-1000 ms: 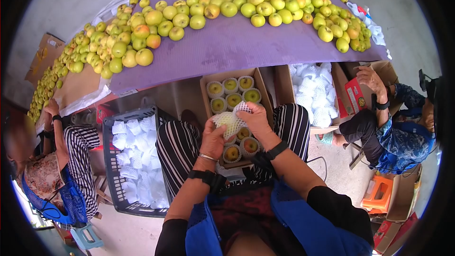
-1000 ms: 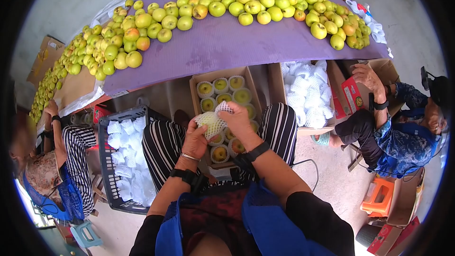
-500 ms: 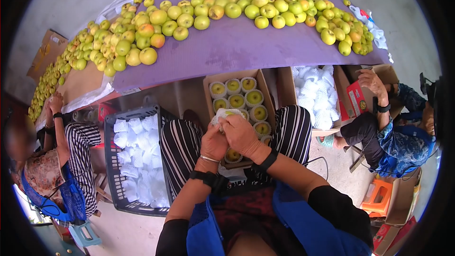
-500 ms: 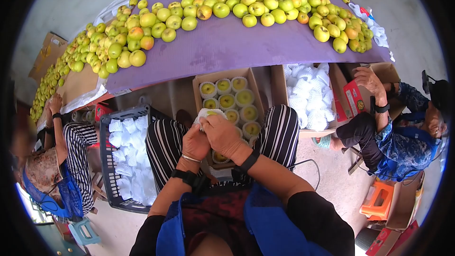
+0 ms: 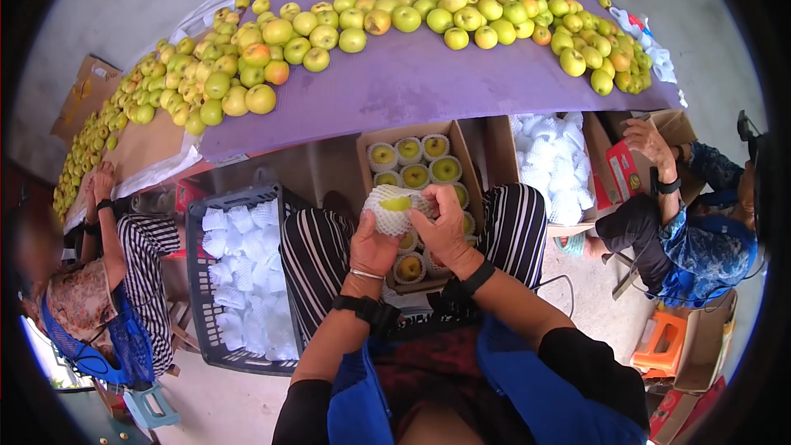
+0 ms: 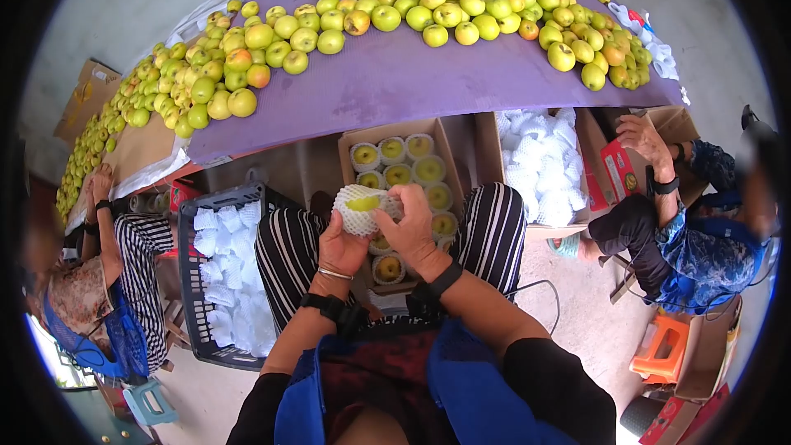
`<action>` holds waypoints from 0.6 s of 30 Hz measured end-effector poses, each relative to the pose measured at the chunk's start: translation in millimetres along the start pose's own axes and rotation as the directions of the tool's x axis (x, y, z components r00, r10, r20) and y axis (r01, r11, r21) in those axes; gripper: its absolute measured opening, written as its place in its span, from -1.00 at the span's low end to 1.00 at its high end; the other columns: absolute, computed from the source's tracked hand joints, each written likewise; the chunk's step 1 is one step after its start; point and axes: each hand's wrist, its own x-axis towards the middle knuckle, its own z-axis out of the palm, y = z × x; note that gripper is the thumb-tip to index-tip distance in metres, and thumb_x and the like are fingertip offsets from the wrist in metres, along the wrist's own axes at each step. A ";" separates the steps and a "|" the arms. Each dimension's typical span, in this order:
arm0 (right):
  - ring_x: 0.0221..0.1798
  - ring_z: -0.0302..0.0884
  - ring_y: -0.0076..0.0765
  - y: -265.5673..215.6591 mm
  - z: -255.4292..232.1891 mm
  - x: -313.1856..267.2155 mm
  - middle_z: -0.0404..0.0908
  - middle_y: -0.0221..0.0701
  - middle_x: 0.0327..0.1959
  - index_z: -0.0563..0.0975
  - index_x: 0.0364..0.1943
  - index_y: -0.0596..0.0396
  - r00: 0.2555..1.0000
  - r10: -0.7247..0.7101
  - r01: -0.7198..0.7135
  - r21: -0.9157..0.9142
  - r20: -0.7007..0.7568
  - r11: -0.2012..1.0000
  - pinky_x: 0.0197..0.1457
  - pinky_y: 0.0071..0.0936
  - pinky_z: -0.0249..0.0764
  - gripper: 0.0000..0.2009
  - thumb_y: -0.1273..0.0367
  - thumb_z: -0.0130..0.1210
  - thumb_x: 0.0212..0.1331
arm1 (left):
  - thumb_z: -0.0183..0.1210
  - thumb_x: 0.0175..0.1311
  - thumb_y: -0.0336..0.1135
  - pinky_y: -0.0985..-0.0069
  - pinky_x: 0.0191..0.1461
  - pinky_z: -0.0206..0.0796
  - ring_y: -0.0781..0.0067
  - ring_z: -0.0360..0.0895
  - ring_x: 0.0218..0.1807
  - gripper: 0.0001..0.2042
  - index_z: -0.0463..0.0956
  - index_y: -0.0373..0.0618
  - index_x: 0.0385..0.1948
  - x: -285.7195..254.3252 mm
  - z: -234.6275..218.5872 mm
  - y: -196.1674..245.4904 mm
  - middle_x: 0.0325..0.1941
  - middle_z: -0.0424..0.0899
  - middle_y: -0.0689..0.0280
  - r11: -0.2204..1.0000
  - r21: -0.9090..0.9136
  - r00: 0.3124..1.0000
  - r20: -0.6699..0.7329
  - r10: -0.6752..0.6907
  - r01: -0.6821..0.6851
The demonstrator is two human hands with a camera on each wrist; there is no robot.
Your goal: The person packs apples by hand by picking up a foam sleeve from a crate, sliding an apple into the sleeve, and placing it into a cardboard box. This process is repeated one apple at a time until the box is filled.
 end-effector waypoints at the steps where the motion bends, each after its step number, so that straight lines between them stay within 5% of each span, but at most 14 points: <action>1: -0.31 0.34 -0.27 -4.5 -1.3 3.1 0.35 -0.29 -0.38 0.45 -0.32 0.14 0.994 -0.084 0.077 -0.093 -0.067 0.993 -0.25 -0.49 0.29 -0.70 0.44 0.15 -0.28 | 0.01 0.11 -0.16 0.24 0.15 0.08 0.24 0.25 0.11 -0.54 0.18 -0.09 0.05 0.0 0.0 -0.4 0.08 0.31 0.25 1.000 0.024 1.000 0.009 0.002 -0.003; 4: -0.29 0.34 -0.25 -0.7 -1.9 8.1 0.34 -0.25 -0.33 0.47 -0.30 0.16 0.959 -0.281 0.274 -0.146 -0.028 0.950 -0.24 -0.47 0.30 -0.69 0.41 0.15 -0.25 | 0.01 0.12 -0.20 0.26 0.15 0.09 0.26 0.26 0.10 -0.56 0.17 -0.09 0.05 -1.6 3.2 -0.3 0.05 0.32 0.27 0.991 0.133 1.000 -0.012 0.019 -0.017; 11: -0.37 0.38 -0.25 22.6 0.0 12.6 0.40 -0.28 -0.44 0.49 -0.37 0.20 0.940 -0.314 0.325 -0.066 0.133 0.943 -0.28 -0.46 0.32 -0.82 0.46 0.05 -0.13 | 0.00 0.13 -0.31 0.36 0.13 0.14 0.33 0.30 0.06 -0.59 0.17 -0.13 0.04 -2.1 2.7 -0.3 0.02 0.34 0.28 0.968 0.228 0.994 -0.055 -0.097 0.107; 14: -0.48 0.37 -0.37 41.1 2.8 16.5 0.41 -0.36 -0.56 0.48 -0.40 0.22 0.985 -0.167 0.168 -0.006 0.045 0.986 -0.36 -0.54 0.31 -0.88 0.46 -0.01 -0.04 | 0.01 0.12 -0.34 0.44 0.07 0.19 0.36 0.36 0.00 -0.59 0.20 -0.17 0.03 -4.6 7.6 -0.5 -0.02 0.37 0.27 0.927 0.331 0.985 -0.065 -0.162 0.174; 16: -0.51 0.33 -0.55 47.8 -0.1 20.7 0.42 -0.46 -0.59 0.47 -0.44 0.23 0.973 0.173 -0.208 0.259 0.152 0.943 -0.41 -0.62 0.29 -0.89 0.45 -0.04 0.04 | 0.04 0.12 -0.25 0.41 0.13 0.15 0.35 0.31 0.06 -0.55 0.18 -0.19 0.04 -6.5 9.4 0.7 0.02 0.36 0.27 0.913 0.378 0.985 0.011 -0.170 0.153; 18: -0.50 0.31 -0.61 52.0 0.3 20.7 0.42 -0.49 -0.59 0.47 -0.46 0.23 0.933 0.273 -0.339 0.320 0.232 0.885 -0.43 -0.66 0.27 -0.88 0.44 -0.05 0.05 | 0.04 0.11 -0.22 0.40 0.14 0.14 0.34 0.30 0.08 -0.54 0.17 -0.19 0.04 -5.9 13.4 2.8 0.03 0.35 0.26 0.931 0.342 0.986 0.057 -0.158 0.130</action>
